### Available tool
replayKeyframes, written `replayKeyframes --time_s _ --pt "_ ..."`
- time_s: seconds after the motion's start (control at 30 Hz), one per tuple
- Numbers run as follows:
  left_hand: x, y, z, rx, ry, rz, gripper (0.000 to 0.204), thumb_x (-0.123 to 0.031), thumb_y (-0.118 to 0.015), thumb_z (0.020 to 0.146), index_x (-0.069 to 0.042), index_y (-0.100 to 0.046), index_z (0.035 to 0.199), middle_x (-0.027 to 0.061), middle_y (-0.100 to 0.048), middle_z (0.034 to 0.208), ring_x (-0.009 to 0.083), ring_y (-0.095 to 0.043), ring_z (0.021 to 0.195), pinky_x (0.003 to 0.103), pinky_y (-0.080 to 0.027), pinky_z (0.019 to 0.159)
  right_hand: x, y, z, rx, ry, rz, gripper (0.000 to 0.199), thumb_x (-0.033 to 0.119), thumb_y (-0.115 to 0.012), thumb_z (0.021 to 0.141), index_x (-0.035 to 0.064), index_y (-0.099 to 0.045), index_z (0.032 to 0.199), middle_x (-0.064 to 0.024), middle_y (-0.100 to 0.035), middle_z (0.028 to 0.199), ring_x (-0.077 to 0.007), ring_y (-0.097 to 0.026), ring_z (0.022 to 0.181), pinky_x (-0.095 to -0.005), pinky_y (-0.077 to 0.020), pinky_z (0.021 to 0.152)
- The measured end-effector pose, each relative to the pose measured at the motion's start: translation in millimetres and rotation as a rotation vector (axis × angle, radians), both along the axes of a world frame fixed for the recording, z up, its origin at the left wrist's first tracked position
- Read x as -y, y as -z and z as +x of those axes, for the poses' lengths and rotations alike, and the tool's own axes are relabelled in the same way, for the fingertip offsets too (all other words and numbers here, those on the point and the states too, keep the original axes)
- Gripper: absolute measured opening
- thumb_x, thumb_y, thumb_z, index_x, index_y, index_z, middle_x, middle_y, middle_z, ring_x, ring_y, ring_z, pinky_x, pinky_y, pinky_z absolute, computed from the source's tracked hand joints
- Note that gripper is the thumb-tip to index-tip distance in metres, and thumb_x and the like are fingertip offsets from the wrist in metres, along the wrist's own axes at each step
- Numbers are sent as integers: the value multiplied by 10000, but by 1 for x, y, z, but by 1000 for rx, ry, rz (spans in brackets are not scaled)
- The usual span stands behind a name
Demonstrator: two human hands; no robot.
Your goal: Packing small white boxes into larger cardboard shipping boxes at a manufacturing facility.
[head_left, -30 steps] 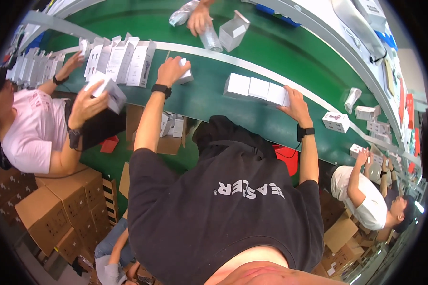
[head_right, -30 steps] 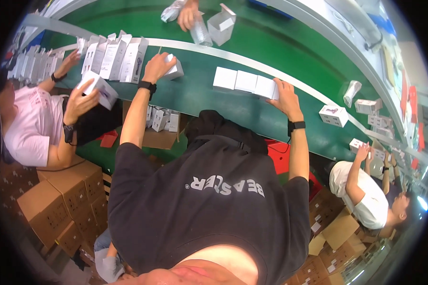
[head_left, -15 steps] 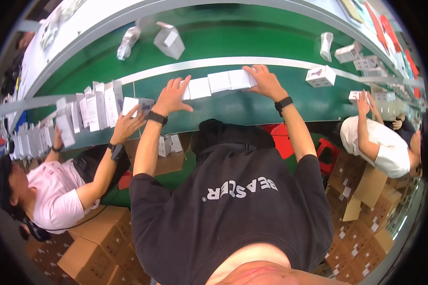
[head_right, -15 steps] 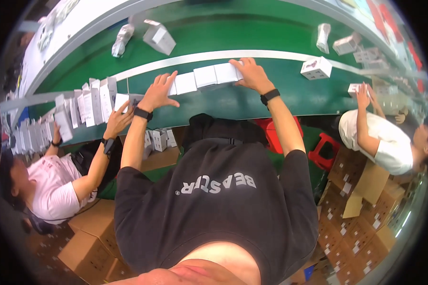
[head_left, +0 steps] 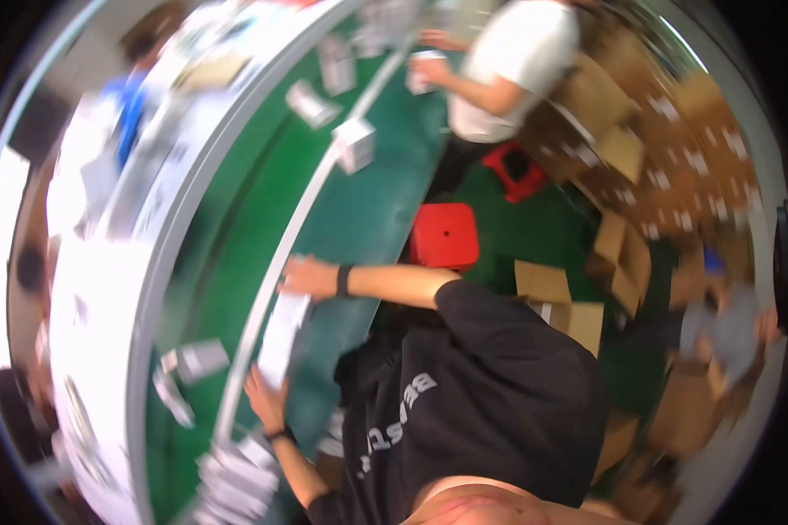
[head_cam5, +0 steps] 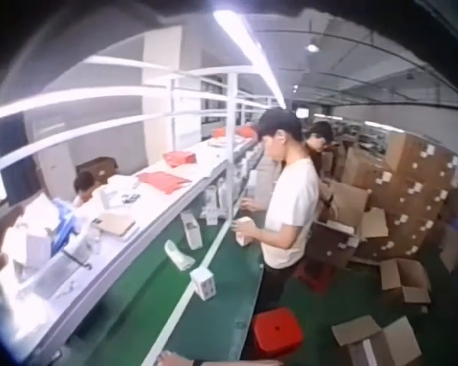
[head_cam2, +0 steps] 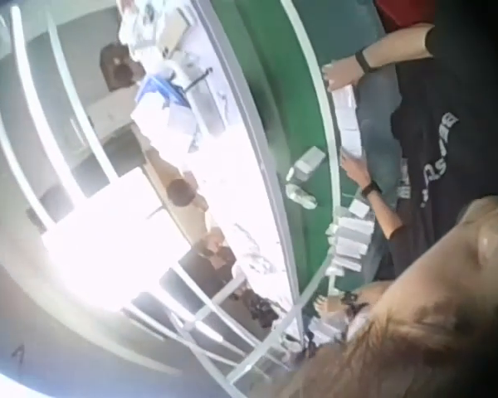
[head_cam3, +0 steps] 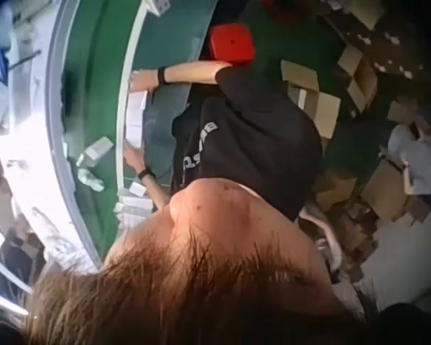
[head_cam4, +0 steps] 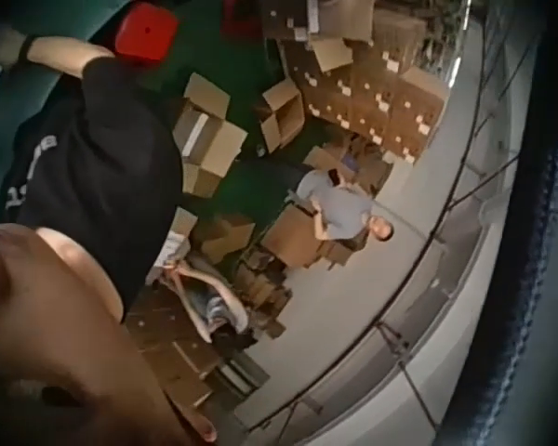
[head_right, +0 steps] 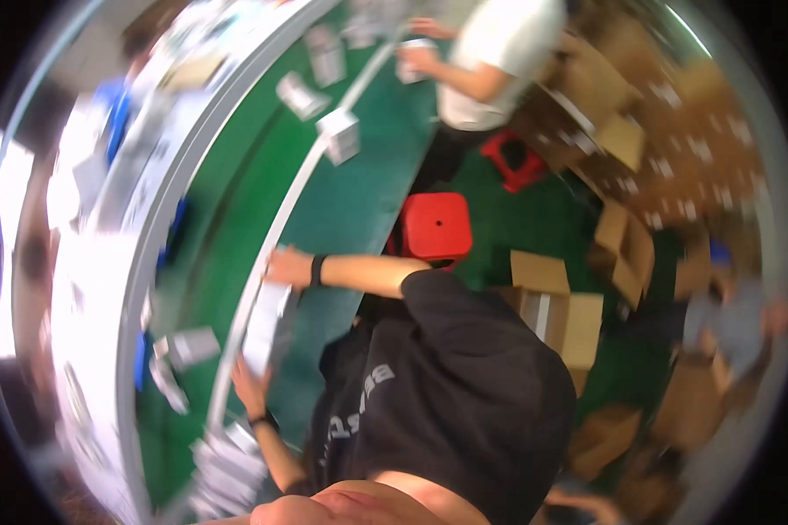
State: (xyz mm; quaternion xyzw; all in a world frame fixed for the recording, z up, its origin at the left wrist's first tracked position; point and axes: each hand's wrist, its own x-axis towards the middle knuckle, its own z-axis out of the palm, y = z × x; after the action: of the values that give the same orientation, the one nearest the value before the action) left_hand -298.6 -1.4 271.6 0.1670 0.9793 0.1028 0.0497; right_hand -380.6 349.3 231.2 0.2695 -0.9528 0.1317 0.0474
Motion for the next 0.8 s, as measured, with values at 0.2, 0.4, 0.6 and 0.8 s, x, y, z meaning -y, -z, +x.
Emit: replayKeyframes --time_s 0.2,0.4,0.6,0.8 --pt "-16 -19 -35 3 242 36 874 -274 -858 631 -54 -470 1383 190 -545 1288 396 -488 1212 514 -447 982 -20 -41 67 -41 269 39 803 259 -879 536 212 -523 1255 -150 -539 1100 -368 -511 1085 -470 -553 655" --pt "-111 -58 -45 35 685 46 809 -191 -820 646 -75 -481 1371 167 -549 1286 376 -487 1212 481 -452 989 -40 -64 237 -101 824 -80 668 213 -805 641 194 -504 1237 -134 -509 1103 -348 -478 1124 -430 -552 666" --pt "-267 -57 5 46 1368 115 843 -142 -838 625 -107 -482 1388 147 -545 1290 378 -483 1208 468 -462 984 -15 -60 412 -118 1524 -36 566 197 -731 704 156 -521 1228 -134 -508 1109 -354 -478 1138 -406 -552 756" --pt "-424 -56 165 95 1938 158 829 -152 -835 635 -89 -486 1384 128 -548 1279 373 -498 1179 455 -490 954 27 -60 565 -85 2037 64 576 163 -714 727 141 -540 1276 -151 -518 1180 -372 -471 1191 -423 -567 739"
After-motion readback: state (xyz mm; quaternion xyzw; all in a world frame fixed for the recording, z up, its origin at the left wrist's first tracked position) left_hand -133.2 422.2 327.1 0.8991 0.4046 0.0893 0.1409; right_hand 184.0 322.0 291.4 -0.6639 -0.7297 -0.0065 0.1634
